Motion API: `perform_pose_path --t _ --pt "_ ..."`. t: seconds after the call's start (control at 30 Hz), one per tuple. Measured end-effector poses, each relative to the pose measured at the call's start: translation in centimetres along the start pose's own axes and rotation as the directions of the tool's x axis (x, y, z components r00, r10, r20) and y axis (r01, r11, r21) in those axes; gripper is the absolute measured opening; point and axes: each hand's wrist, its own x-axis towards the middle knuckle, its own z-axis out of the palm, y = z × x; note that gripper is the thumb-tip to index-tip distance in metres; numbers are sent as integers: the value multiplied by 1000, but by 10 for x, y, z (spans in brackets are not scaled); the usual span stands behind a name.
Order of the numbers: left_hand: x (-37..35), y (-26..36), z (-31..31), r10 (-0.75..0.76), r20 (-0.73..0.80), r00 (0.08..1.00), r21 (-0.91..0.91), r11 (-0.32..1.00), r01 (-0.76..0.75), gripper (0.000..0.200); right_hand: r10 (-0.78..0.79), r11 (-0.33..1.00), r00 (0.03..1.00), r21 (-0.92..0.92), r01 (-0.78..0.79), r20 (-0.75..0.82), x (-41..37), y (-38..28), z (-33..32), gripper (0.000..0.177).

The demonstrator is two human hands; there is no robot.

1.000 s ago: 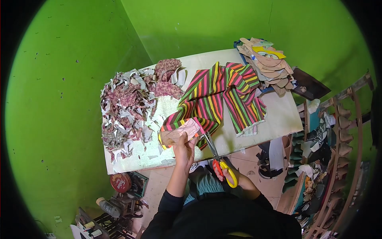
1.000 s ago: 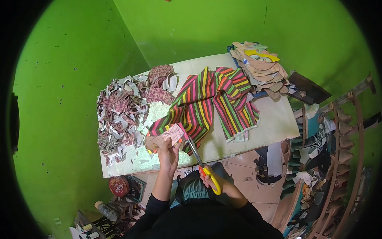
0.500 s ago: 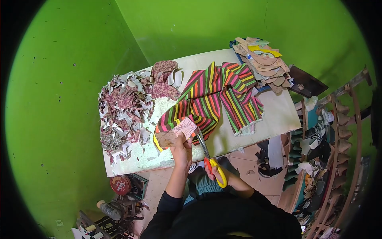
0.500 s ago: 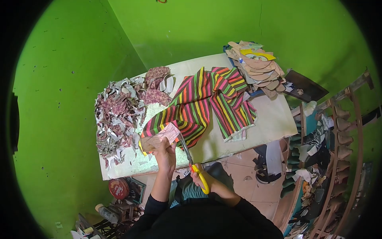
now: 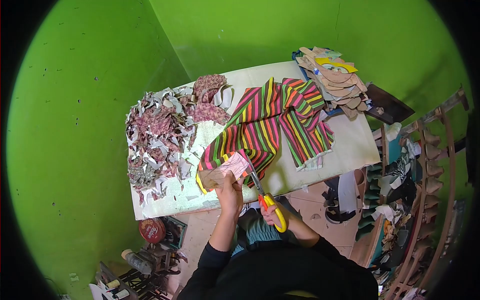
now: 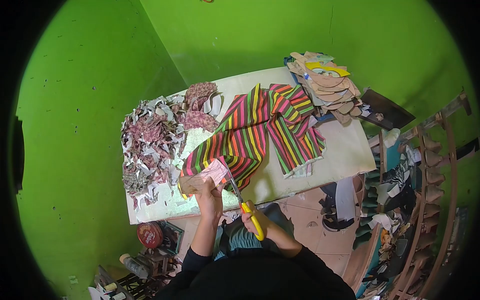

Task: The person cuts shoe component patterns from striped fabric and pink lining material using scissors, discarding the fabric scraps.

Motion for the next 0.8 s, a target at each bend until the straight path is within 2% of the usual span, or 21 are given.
perform_pose_path --t 0.03,0.07,0.13,0.17,0.2,0.27,0.33,0.37,0.43,0.57,0.6,0.63,0.67,0.73,0.77,0.8 --pt "0 0 0 0 0 1000 0 1000 0 26 88 989 996 124 -85 -16 0 -2 1 47" --pt "0 0 -1 -7 -7 1000 4 1000 7 26 88 989 996 123 -86 -15 -2 -2 4 47" --pt "0 1 -2 -13 -15 1000 6 1000 13 26 -140 965 984 -240 110 -111 -11 -4 20 35" --pt "0 1 -2 -1 6 1000 -5 1000 1 27 -140 964 984 -241 110 -110 -10 -4 19 35" --pt "1 1 -3 10 28 1000 -16 1000 -10 27 -132 964 976 -251 86 -173 -9 -4 18 35" --pt "1 -1 -5 -7 5 1000 -13 1000 7 28 -126 964 964 -259 62 -236 -9 -4 19 36" --pt "1 0 -5 -23 -18 1000 -11 1000 23 28 19 995 961 -87 -45 -276 -13 -7 27 43" --pt "1 1 -3 -22 -11 1000 -16 1000 22 29 19 995 961 -88 -45 -276 -14 -7 25 43" --pt "-1 4 -2 -21 -6 1000 -20 1000 21 29 -50 977 977 -214 5 -205 -15 -5 18 43" --pt "-4 5 -3 -41 29 999 6 999 40 30 -40 992 978 -126 14 -205 -14 -1 15 40" --pt "-4 5 -4 -43 46 998 10 999 43 31 -201 933 956 -340 121 -214 -13 0 18 37" --pt "-5 5 -4 -43 45 998 10 999 43 31 -357 817 915 -537 209 -186 -13 0 20 34" --pt "-6 5 -4 -56 26 998 24 998 56 26 -356 817 916 -538 208 -186 -12 0 18 34" --pt "-7 7 -4 -68 4 998 38 997 68 22 -500 650 864 -688 324 -65 -11 1 9 28" --pt "-7 8 -4 -69 19 997 40 997 69 22 -499 650 864 -688 324 -64 -11 0 5 28" --pt "-7 8 -5 -70 33 997 42 997 69 22 -350 796 918 -575 188 -184 -10 -5 4 26"
